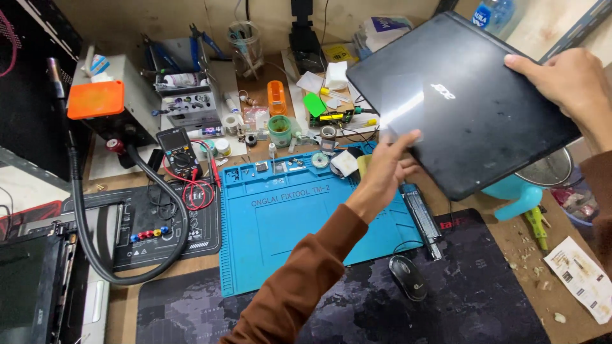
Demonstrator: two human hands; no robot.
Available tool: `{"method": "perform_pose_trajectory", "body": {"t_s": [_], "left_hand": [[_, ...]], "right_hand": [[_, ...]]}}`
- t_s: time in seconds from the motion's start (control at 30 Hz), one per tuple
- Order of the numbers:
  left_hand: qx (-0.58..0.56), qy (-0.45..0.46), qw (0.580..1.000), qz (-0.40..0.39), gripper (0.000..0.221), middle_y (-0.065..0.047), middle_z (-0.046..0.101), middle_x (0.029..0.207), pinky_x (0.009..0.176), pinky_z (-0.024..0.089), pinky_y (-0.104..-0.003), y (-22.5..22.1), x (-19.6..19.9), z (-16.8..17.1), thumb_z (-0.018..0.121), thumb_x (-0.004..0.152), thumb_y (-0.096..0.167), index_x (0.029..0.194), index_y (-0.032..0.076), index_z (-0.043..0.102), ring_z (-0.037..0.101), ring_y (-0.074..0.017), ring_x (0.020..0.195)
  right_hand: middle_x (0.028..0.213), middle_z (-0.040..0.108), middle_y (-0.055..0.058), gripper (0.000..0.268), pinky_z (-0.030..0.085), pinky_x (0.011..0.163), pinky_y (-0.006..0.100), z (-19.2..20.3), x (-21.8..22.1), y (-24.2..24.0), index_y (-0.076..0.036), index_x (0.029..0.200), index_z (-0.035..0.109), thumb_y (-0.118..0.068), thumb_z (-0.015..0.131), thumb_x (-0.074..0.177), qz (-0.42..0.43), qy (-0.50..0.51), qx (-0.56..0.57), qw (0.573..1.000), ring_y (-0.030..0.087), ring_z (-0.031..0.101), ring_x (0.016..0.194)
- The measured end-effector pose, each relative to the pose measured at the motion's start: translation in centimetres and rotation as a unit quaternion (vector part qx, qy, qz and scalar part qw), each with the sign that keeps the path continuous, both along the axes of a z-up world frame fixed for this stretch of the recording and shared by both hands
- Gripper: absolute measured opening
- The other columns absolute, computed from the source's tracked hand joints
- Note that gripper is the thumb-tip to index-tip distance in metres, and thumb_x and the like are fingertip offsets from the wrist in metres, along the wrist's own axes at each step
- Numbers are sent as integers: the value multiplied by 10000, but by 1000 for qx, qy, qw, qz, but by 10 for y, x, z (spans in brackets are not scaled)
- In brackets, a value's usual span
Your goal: Removing screws from the back panel of a laptop using a precision screwdriver
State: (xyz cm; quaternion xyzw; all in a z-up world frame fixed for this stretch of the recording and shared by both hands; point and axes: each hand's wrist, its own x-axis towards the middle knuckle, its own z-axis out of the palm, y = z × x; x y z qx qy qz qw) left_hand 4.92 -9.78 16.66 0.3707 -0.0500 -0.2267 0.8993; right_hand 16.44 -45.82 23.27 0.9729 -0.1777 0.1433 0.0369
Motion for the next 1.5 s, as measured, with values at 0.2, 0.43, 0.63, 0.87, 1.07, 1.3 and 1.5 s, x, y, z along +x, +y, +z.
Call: {"method": "perform_pose_trajectory", "body": {"t_s": [0.2,0.43,0.63,0.87,1.07,1.3,1.5], "left_hand": [[-8,86,987,137,587,-69,632,1323,1000,507,-380,85,-21,24,634,886,352,1418,144,497,601,-207,1172],[115,90,953,265,1061,-315,106,1666,1216,219,-593,183,-53,6,703,920,416,1630,1,33,207,-418,1538],[249,-28,900,357,612,-113,137,1722,1275,156,-445,229,-88,-22,452,1084,194,1637,130,197,129,-274,1572],[305,-45,892,329,486,-54,294,1683,1276,193,-408,265,-92,-66,384,1104,238,1587,193,363,190,-238,1562],[304,-40,907,288,471,-15,350,1668,1271,178,-421,264,-89,-80,386,1104,254,1573,223,408,196,-225,1565],[324,44,923,201,558,-201,436,1616,1177,347,-535,270,-83,-55,370,998,484,1524,332,477,416,-407,1482],[251,-13,924,288,510,-161,698,1053,789,578,-352,282,-61,-48,383,1060,340,1472,87,546,705,-225,855]], "right_hand": [[625,503,169,844,346,584,466,21,-53,166,-37,615,478,-691,608,1132,109,5,176,978,325,509,622],[808,682,91,466,537,617,338,-67,-80,263,-45,1079,724,-478,842,954,169,-45,447,878,191,661,777],[799,660,56,454,562,584,272,-99,-138,342,-51,1040,703,-439,870,874,135,-9,599,789,145,649,724],[848,740,152,383,632,589,407,-84,-186,372,-31,1114,722,-279,846,850,59,72,771,631,255,748,716],[963,740,190,500,628,635,460,-104,-201,365,-85,1296,673,-151,806,819,29,56,817,573,293,740,787],[1171,694,155,535,535,804,452,-74,-228,368,-103,1378,615,-136,626,844,-97,47,820,563,320,656,954],[1154,679,162,509,517,791,453,-97,-234,340,-82,1364,609,-120,615,857,-97,19,828,552,316,635,930]]}}
